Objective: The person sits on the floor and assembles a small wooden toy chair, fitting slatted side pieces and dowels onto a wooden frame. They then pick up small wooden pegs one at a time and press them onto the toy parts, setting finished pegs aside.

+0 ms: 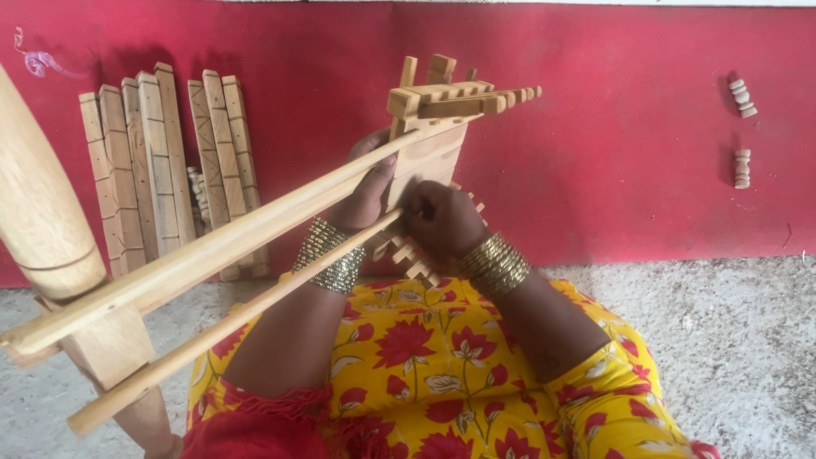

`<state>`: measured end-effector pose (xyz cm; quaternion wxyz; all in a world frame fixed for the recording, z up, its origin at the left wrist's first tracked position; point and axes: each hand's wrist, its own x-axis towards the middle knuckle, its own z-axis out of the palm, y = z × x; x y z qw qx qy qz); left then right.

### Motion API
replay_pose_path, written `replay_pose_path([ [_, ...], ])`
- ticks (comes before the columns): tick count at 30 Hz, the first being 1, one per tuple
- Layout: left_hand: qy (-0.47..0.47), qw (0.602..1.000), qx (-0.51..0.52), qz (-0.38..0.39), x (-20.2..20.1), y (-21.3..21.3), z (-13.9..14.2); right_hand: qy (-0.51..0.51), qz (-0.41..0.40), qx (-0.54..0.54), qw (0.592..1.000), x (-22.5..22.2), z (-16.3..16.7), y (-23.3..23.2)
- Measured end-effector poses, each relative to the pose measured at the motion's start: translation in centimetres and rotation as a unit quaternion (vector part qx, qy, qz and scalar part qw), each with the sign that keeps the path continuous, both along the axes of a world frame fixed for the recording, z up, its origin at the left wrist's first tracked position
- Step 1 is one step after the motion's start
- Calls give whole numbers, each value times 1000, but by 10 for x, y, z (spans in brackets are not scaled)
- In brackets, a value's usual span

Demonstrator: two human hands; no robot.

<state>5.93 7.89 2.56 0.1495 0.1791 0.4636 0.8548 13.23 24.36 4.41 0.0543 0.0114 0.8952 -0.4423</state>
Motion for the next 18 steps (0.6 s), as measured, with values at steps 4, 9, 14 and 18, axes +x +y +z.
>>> replay_pose_path([
  [4, 49, 994, -102, 9, -2, -6, 5, 60, -41, 66, 995, -21, -25, 22],
  [9, 52, 994, -93, 3, -2, -5, 9, 60, -78, 129, 987, -30, -31, 31],
  [14, 10, 999, -37, -8, 2, -2, 7, 23, -26, -26, 999, 10, 5, -8],
  [18, 6, 999, -40, 1, 4, -4, 6, -15, -6, -31, 999, 19, 17, -18],
])
